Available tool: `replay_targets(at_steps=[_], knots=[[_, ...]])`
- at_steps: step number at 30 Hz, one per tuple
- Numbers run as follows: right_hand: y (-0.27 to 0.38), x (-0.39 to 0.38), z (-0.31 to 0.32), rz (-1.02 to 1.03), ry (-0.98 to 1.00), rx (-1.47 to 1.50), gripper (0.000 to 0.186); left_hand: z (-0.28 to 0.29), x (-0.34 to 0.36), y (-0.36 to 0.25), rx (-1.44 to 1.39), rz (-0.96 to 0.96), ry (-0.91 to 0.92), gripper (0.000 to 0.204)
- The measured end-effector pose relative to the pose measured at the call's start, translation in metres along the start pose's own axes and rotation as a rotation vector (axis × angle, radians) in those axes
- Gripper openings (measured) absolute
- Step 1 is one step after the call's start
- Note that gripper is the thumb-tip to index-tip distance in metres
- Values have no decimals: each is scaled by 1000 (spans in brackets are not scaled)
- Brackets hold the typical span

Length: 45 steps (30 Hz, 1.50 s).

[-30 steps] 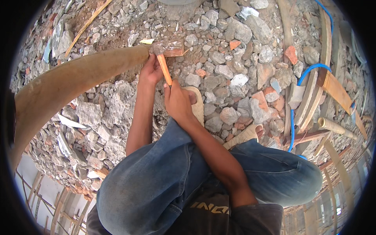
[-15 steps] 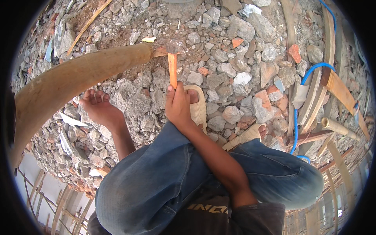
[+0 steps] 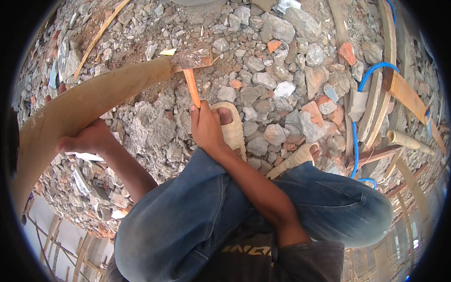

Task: The person sits on the ground and uses a chisel to carve and shape a bamboo pole. They repeatedly strike the chisel with a hammer to remove material and refine the bamboo's shape.

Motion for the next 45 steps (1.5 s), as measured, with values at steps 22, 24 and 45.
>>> replay_targets(at_steps=[22, 24, 45], knots=[[5, 7, 17, 40, -122, 268, 27, 13, -48, 14, -83, -99, -286, 76], [-3, 7, 18, 27, -144, 201, 28, 8, -112, 32, -189, 322, -267, 40], [-5, 6, 35, -105, -102, 340, 31, -106, -166, 188, -1860, 1364, -580, 15]])
Point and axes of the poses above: each hand's wrist, its own x-axis towards the middle knuckle, its own z-axis out of the back of the hand, y = z × x, the point moved 3 cm from there along x, towards the middle knuckle, and after that the axes turned 12 degrees about y, right-handed, at the moved point
